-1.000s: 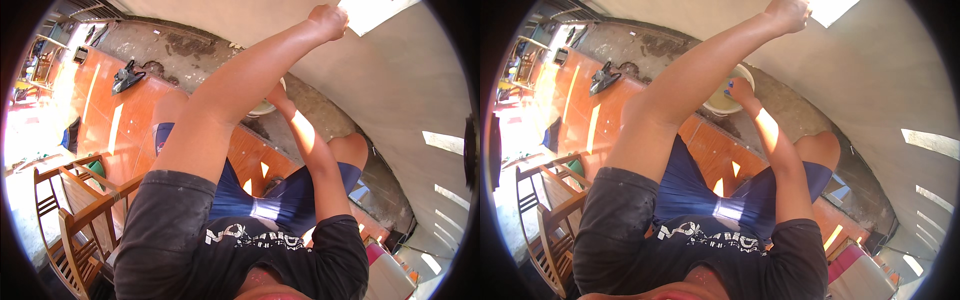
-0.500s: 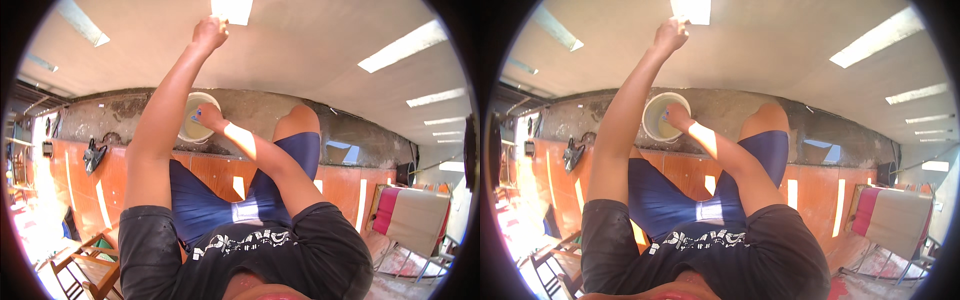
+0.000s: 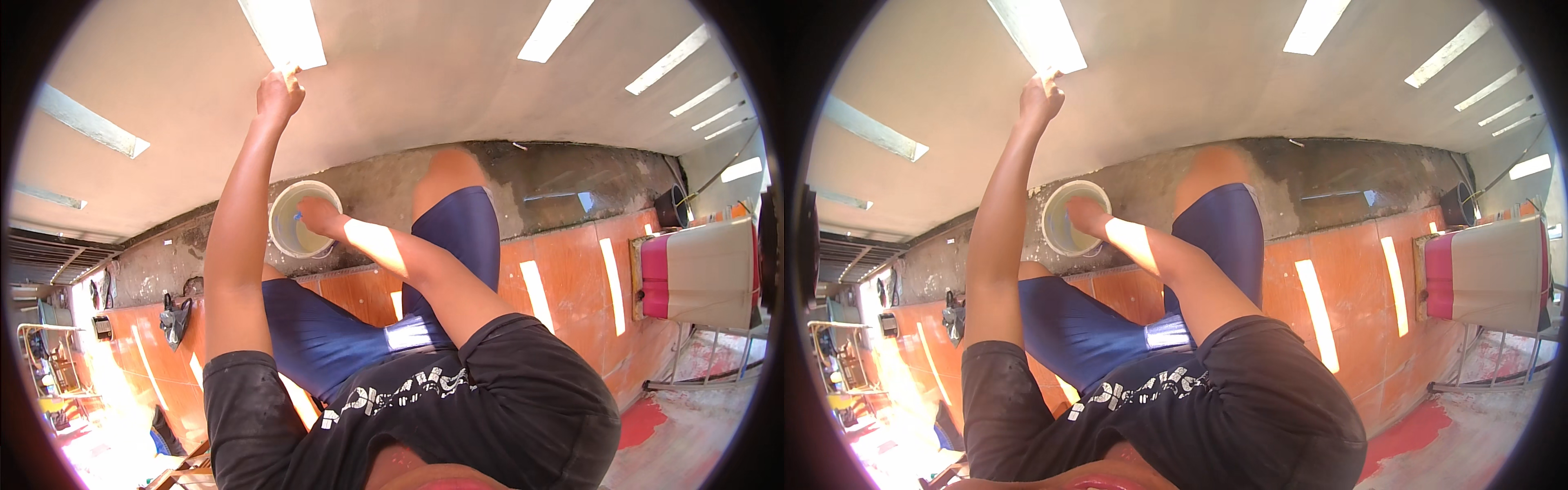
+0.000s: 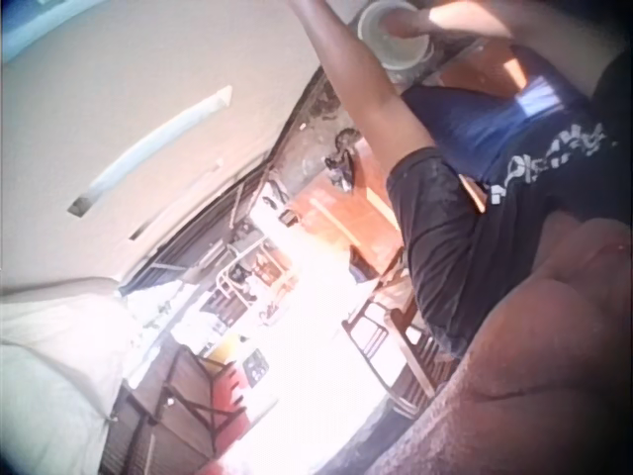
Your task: The person paints a ceiling using a paintbrush and a bucket of paint. They repeatedly dip the brush into the bucket and apply paint to the ceiling surface in a room with tiled flooring and visible construction materials.
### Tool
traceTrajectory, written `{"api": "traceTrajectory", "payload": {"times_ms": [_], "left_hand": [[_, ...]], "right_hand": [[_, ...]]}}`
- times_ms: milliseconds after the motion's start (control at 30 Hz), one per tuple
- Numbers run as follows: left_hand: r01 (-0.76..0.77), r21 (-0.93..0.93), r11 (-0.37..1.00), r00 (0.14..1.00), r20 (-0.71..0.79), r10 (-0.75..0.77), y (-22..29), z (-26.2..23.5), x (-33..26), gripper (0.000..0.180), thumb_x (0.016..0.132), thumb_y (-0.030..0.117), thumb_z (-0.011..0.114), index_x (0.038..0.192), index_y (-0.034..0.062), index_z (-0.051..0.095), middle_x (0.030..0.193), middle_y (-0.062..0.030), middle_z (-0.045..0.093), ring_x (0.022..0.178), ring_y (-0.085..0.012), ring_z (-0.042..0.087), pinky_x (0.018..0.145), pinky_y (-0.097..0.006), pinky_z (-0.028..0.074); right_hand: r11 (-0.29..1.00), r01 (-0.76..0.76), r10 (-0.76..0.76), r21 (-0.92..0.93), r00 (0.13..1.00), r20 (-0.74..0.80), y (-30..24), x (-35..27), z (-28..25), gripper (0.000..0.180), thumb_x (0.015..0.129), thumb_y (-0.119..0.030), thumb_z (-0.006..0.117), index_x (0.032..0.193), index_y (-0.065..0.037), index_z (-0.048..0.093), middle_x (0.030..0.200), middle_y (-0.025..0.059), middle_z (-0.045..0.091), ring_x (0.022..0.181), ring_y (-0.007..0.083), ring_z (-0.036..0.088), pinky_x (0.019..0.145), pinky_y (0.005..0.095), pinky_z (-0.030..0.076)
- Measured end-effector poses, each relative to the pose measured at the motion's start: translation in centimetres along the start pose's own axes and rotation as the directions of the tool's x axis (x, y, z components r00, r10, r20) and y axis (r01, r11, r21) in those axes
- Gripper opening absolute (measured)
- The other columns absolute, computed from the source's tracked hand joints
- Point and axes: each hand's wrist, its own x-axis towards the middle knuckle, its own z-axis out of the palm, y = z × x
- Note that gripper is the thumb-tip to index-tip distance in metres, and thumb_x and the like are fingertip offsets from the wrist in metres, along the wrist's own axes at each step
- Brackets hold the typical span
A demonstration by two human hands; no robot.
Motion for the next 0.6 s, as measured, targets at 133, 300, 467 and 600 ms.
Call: {"api": "traceTrajectory", "payload": {"times_ms": [133, 300, 467, 600], "left_hand": [[0.085, -0.026, 0.996, 0.994, 0.069, -0.083, -0.1, 0.0, 0.3, 0.035, 0.085, 0.007, 0.05, 0.112, 0.0117, 0.07, 0.106, -0.018, 0.071, 0.097, -0.0388, 0.068, 0.084, -0.046, 0.055], [-0.029, -0.031, 0.999, 1.0, -0.003, 0.028, -0.8, 0.0, 0.7, 0.035, 0.083, 0.006, 0.05, 0.111, 0.0109, 0.07, 0.104, -0.0191, 0.071, 0.093, -0.0397, 0.068, 0.083, -0.047, 0.055], [-0.075, -0.004, 0.997, 0.995, 0.069, 0.075, -1.9, -0.1, 1.4, 0.035, 0.082, 0.004, 0.05, 0.11, 0.0107, 0.07, 0.105, -0.019, 0.071, 0.094, -0.0385, 0.068, 0.083, -0.047, 0.055], [-0.133, -0.025, 0.991, 0.991, 0.021, 0.133, -2.0, -0.4, 1.3, 0.032, 0.084, 0.005, 0.051, 0.11, 0.0101, 0.07, 0.108, -0.0187, 0.07, 0.095, -0.0383, 0.068, 0.083, -0.047, 0.055]], "right_hand": [[1.0, 0.01, -0.01, -0.004, 1.0, 0.028, 0.3, 0.6, -2.0, 0.018, 0.084, -0.013, 0.062, 0.091, 0.001, 0.071, 0.095, 0.0255, 0.069, 0.091, 0.0411, 0.068, 0.083, 0.0484, 0.054], [0.999, -0.035, 0.035, 0.034, 0.999, 0.012, 0.6, 2.1, -4.8, 0.021, 0.08, -0.017, 0.071, 0.088, 0.003, 0.071, 0.091, 0.0255, 0.07, 0.088, 0.041, 0.069, 0.08, 0.0474, 0.055], [0.923, -0.31, 0.248, 0.227, 0.932, 0.265, 3.2, 6.5, -7.7, 0.026, 0.075, -0.022, 0.077, 0.081, 0.002, 0.07, 0.077, 0.0249, 0.069, 0.08, 0.0405, 0.07, 0.074, 0.0456, 0.057], [0.984, -0.173, 0.165, 0.037, 0.973, 0.161, 3.3, 6.7, -7.3, 0.024, 0.073, -0.018, 0.074, 0.078, 0.005, 0.069, 0.079, 0.0286, 0.068, 0.082, 0.0418, 0.07, 0.076, 0.0468, 0.057]]}}
